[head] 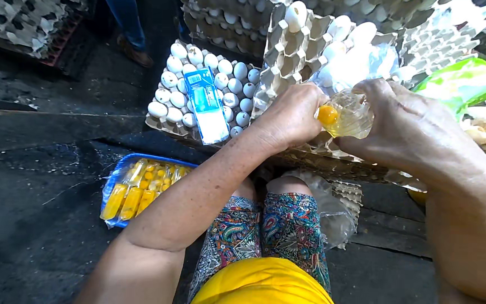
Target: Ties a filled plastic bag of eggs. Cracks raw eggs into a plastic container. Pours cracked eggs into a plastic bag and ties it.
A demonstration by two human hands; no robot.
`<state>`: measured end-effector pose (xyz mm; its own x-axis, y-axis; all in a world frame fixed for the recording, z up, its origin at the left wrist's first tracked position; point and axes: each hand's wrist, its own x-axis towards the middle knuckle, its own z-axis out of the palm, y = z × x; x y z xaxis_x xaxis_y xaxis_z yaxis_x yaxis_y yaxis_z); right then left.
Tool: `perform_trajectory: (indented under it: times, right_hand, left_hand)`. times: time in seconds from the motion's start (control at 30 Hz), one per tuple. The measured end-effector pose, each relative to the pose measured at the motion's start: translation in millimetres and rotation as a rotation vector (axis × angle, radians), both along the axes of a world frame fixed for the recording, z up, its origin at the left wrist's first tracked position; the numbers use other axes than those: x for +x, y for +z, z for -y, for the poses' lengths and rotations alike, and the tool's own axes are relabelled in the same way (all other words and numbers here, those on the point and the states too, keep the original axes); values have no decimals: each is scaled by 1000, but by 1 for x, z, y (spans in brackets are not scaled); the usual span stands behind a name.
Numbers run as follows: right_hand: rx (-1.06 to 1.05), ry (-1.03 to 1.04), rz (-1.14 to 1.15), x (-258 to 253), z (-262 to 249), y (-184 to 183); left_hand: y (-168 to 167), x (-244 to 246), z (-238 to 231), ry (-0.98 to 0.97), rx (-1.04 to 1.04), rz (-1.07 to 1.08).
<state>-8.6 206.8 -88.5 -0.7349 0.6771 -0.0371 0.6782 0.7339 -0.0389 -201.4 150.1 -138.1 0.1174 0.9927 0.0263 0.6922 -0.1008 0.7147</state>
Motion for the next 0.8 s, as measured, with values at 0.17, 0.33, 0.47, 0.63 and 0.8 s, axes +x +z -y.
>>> perform_trajectory:
  times: [0.17,0.33,0.47,0.63,0.8]
  right_hand:
    - [-1,-6,43,-8,-4,8]
    - [-30,-34,86,-18,-3,21]
    - [-24,-20,115,-25,-3,31]
    - [-8,-12,192,-37,-3,46]
    - [26,14,260,-50,-5,56]
  left_hand:
    - [4,-4,0,5,-16,27]
    - [13,-11,-2,11,-74,65]
    - [16,-17,-3,25,-102,115]
    - [22,-24,-2,37,-131,189]
    - [31,-30,2,117,-173,281]
